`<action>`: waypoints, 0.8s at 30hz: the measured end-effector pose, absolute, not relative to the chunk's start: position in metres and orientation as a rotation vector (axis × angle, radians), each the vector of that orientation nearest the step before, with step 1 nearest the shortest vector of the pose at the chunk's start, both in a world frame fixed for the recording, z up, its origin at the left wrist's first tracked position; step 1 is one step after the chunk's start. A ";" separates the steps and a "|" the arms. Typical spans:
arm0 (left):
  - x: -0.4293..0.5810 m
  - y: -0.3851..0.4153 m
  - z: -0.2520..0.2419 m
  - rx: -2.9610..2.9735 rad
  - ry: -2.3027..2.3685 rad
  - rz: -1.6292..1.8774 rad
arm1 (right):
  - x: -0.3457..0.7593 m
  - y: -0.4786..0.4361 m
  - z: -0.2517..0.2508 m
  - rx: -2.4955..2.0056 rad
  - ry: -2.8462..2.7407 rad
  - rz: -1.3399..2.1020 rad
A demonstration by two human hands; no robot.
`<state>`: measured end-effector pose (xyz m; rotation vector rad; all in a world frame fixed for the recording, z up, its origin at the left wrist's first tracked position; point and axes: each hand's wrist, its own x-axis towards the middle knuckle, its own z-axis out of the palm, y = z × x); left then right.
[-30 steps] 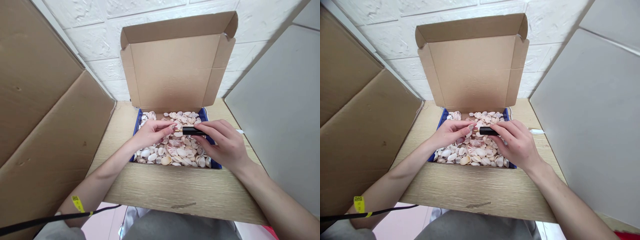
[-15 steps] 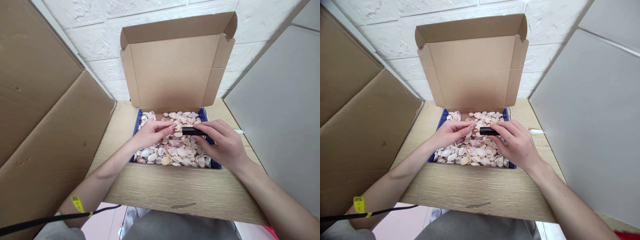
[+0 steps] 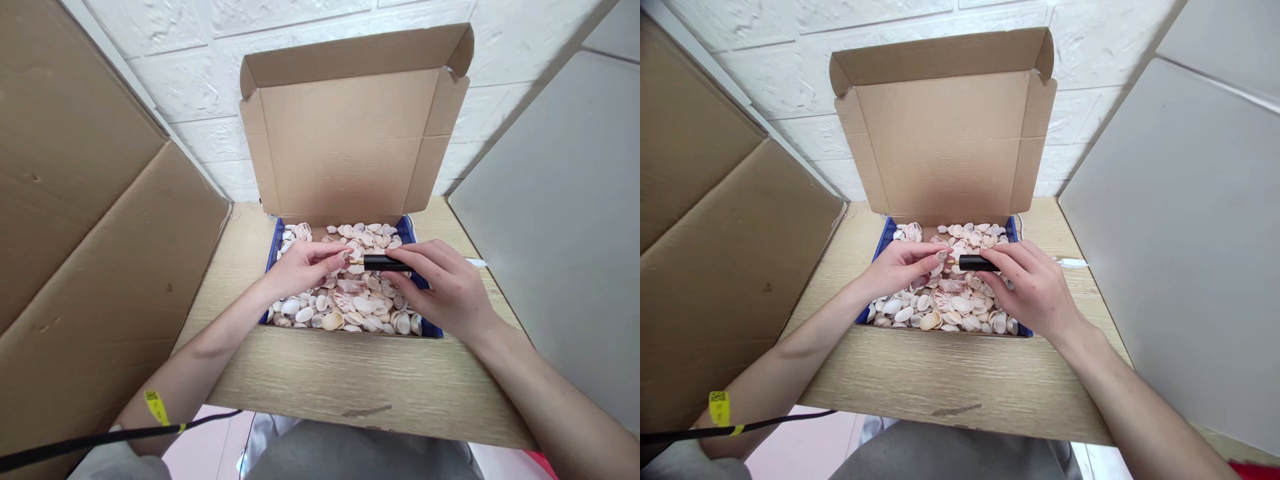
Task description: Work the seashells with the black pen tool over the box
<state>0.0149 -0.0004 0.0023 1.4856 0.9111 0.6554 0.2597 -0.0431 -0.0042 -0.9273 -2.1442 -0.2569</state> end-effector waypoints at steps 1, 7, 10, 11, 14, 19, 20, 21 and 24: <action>0.015 0.000 0.002 1.486 0.915 0.654 | 0.260 -0.043 -0.004 -0.931 -2.145 -0.254; 0.015 0.000 0.003 1.469 0.913 0.657 | 0.261 -0.043 -0.004 -0.937 -2.149 -0.252; 0.015 0.000 0.002 1.469 0.907 0.659 | 0.260 -0.043 -0.005 -0.933 -2.148 -0.242; 0.015 0.000 0.002 1.472 0.907 0.660 | 0.260 -0.043 -0.005 -0.933 -2.146 -0.239; 0.015 0.000 0.002 1.478 0.908 0.657 | 0.260 -0.043 -0.004 -0.938 -2.146 -0.236; 0.015 0.000 0.003 1.485 0.922 0.647 | 0.260 -0.043 -0.004 -0.936 -2.151 -0.243; 0.015 -0.001 0.003 1.483 0.925 0.644 | 0.260 -0.043 -0.004 -0.933 -2.151 -0.244; 0.015 -0.001 0.003 1.480 0.927 0.641 | 0.259 -0.043 -0.004 -0.930 -2.150 -0.243; 0.015 -0.001 0.003 1.474 0.923 0.640 | 0.260 -0.043 -0.004 -0.935 -2.150 -0.239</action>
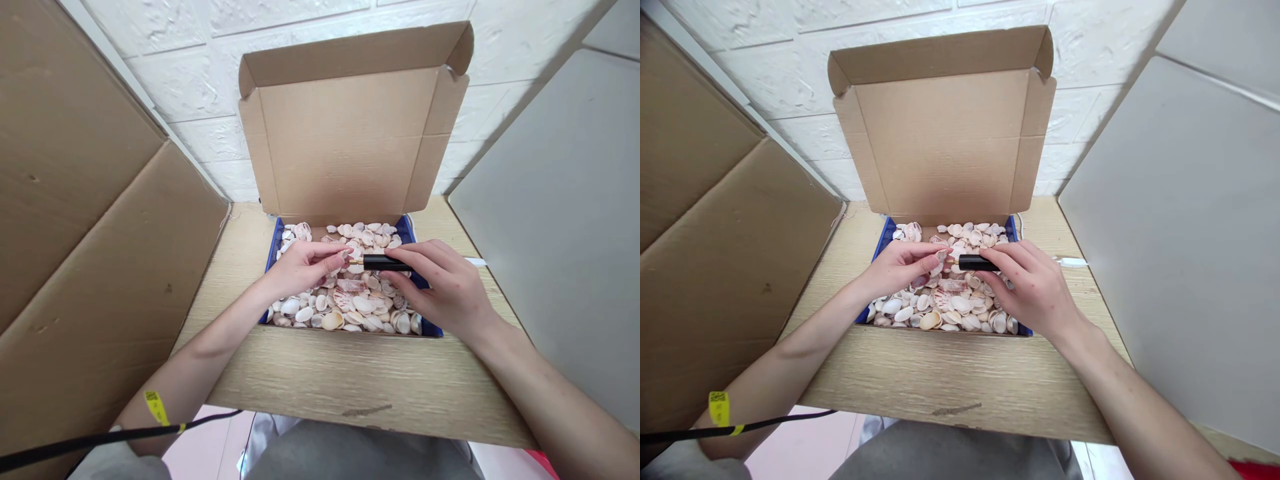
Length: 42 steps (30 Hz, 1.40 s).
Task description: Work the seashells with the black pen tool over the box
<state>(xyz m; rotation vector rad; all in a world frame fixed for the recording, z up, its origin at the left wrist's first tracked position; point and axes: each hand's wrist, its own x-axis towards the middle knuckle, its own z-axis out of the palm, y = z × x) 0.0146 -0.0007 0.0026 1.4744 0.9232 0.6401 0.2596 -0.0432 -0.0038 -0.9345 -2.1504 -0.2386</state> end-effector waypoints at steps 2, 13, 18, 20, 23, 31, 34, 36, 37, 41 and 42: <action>0.014 0.000 0.002 1.478 0.917 0.644 | 0.260 -0.043 -0.004 -0.949 -2.152 -0.236; 0.015 -0.001 0.004 1.481 0.923 0.640 | 0.259 -0.043 -0.004 -0.932 -2.152 -0.246; 0.015 -0.001 0.002 1.493 0.924 0.646 | 0.260 -0.043 -0.005 -0.933 -2.151 -0.252; 0.015 -0.001 0.002 1.494 0.926 0.645 | 0.260 -0.043 -0.005 -0.938 -2.147 -0.244; 0.015 -0.001 0.002 1.490 0.922 0.643 | 0.260 -0.043 -0.005 -0.929 -2.147 -0.238; 0.015 -0.001 0.002 1.485 0.928 0.643 | 0.260 -0.044 -0.004 -0.933 -2.149 -0.242; 0.015 -0.001 0.003 1.484 0.930 0.632 | 0.258 -0.045 -0.002 -0.907 -2.136 -0.318; 0.015 -0.001 0.004 1.488 0.923 0.624 | 0.257 -0.047 -0.001 -0.890 -2.106 -0.395; 0.015 -0.001 0.004 1.492 0.918 0.623 | 0.257 -0.047 0.000 -0.888 -2.088 -0.422; 0.014 -0.001 0.004 1.514 0.906 0.612 | 0.256 -0.047 -0.002 -0.910 -2.045 -0.417; 0.014 -0.001 0.004 1.521 0.904 0.609 | 0.257 -0.046 -0.003 -0.918 -2.044 -0.400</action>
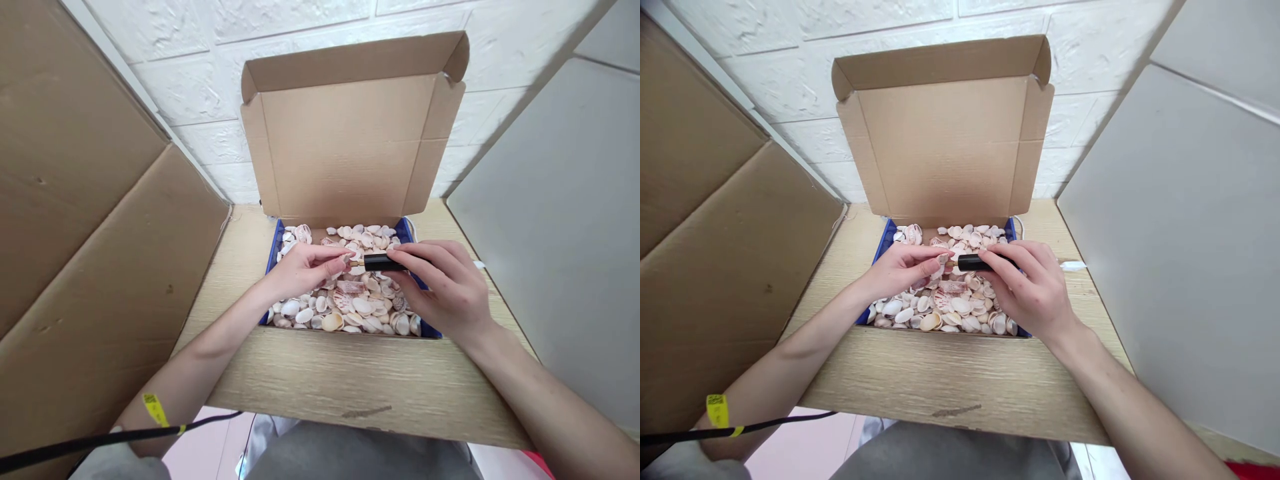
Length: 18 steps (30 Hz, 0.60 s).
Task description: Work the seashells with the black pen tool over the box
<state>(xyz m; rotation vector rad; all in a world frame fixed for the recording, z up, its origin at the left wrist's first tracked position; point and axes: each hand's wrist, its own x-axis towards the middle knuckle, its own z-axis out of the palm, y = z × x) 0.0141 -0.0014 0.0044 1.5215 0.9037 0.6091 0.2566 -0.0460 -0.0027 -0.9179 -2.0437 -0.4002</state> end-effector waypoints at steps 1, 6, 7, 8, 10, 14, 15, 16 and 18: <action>0.014 -0.002 0.004 1.529 0.901 0.608 | 0.257 -0.045 -0.003 -0.929 -2.046 -0.381; 0.014 -0.002 0.004 1.554 0.894 0.645 | 0.257 -0.044 -0.006 -1.013 -2.054 -0.309; 0.014 -0.002 0.004 1.550 0.895 0.651 | 0.257 -0.044 -0.007 -1.024 -2.062 -0.293; 0.014 -0.002 0.004 1.542 0.898 0.656 | 0.257 -0.044 -0.008 -1.028 -2.076 -0.274; 0.014 -0.003 0.003 1.519 0.905 0.663 | 0.258 -0.044 -0.009 -1.015 -2.114 -0.237; 0.015 -0.003 0.002 1.471 0.907 0.667 | 0.259 -0.043 -0.009 -0.969 -2.144 -0.239; 0.015 -0.003 0.002 1.466 0.908 0.668 | 0.259 -0.044 -0.008 -0.960 -2.141 -0.252; 0.015 -0.003 0.002 1.466 0.910 0.670 | 0.259 -0.044 -0.007 -0.949 -2.138 -0.267; 0.015 -0.003 0.003 1.480 0.912 0.669 | 0.258 -0.044 -0.003 -0.916 -2.128 -0.313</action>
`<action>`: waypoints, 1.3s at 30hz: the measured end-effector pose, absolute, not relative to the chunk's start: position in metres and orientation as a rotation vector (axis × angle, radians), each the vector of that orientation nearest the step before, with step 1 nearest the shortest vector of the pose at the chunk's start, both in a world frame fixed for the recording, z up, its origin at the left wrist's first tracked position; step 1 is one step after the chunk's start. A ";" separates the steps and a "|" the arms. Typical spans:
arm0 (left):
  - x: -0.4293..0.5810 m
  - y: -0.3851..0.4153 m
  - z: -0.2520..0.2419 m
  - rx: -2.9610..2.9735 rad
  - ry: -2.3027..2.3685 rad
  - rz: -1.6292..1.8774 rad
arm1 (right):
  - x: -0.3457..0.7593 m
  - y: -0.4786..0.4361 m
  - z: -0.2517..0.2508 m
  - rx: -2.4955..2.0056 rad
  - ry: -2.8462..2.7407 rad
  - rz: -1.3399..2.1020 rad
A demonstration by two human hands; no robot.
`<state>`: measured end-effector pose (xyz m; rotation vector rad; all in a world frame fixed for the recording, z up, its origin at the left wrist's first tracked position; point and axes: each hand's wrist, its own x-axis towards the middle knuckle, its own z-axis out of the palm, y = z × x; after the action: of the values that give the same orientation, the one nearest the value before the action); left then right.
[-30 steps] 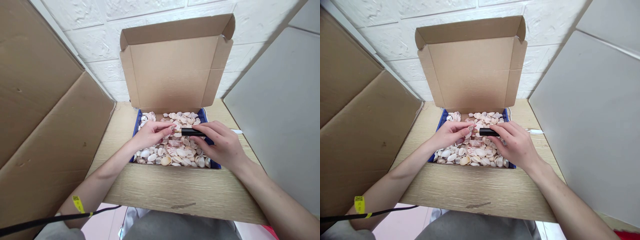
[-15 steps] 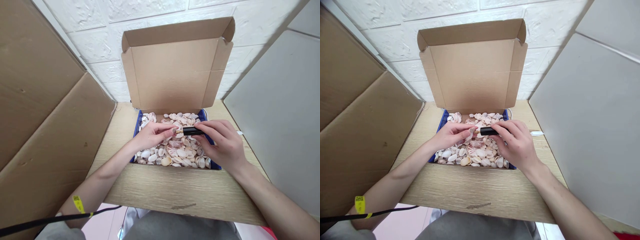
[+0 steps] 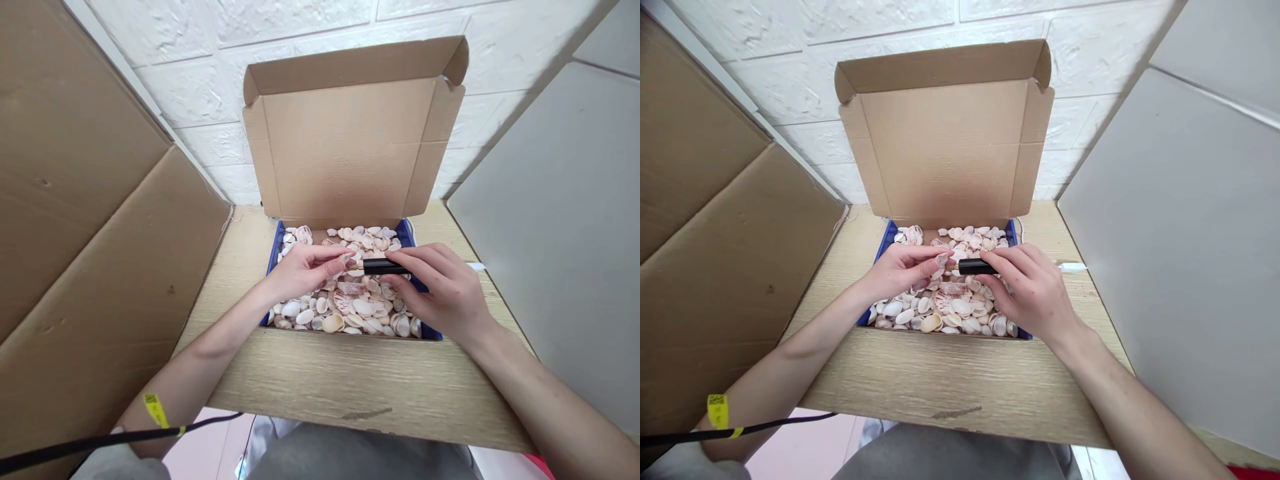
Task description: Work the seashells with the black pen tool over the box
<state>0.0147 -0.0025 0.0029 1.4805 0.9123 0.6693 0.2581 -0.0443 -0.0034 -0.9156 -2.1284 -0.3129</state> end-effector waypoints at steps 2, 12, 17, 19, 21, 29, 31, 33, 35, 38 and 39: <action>0.014 -0.002 0.004 1.509 0.910 0.656 | 0.257 -0.045 -0.001 -0.887 -2.111 -0.377; 0.014 -0.002 0.005 1.599 0.881 0.633 | 0.257 -0.044 -0.001 -0.897 -2.047 -0.461; 0.014 -0.002 0.003 1.541 0.869 0.629 | 0.258 -0.044 0.000 -0.942 -2.017 -0.453; 0.014 -0.002 0.002 1.508 0.869 0.630 | 0.258 -0.044 0.001 -0.953 -2.008 -0.451; 0.014 -0.001 0.001 1.481 0.881 0.634 | 0.258 -0.044 0.001 -0.977 -1.990 -0.454; 0.015 -0.001 0.001 1.456 0.891 0.676 | 0.259 -0.043 -0.005 -1.057 -1.990 -0.382; 0.015 -0.001 0.001 1.474 0.884 0.671 | 0.258 -0.044 -0.007 -1.044 -2.015 -0.356; 0.015 -0.001 0.002 1.484 0.886 0.663 | 0.257 -0.044 -0.008 -1.022 -2.042 -0.333; 0.015 -0.001 0.002 1.481 0.898 0.660 | 0.257 -0.044 -0.008 -1.002 -2.065 -0.312; 0.015 -0.001 0.002 1.473 0.908 0.663 | 0.259 -0.044 -0.007 -0.978 -2.096 -0.300; 0.015 -0.001 0.002 1.475 0.909 0.664 | 0.259 -0.044 -0.007 -0.968 -2.105 -0.300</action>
<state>0.0152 -0.0014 0.0023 1.4754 0.9089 0.6638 0.2590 -0.0437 -0.0067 -0.9685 -2.1052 -0.2995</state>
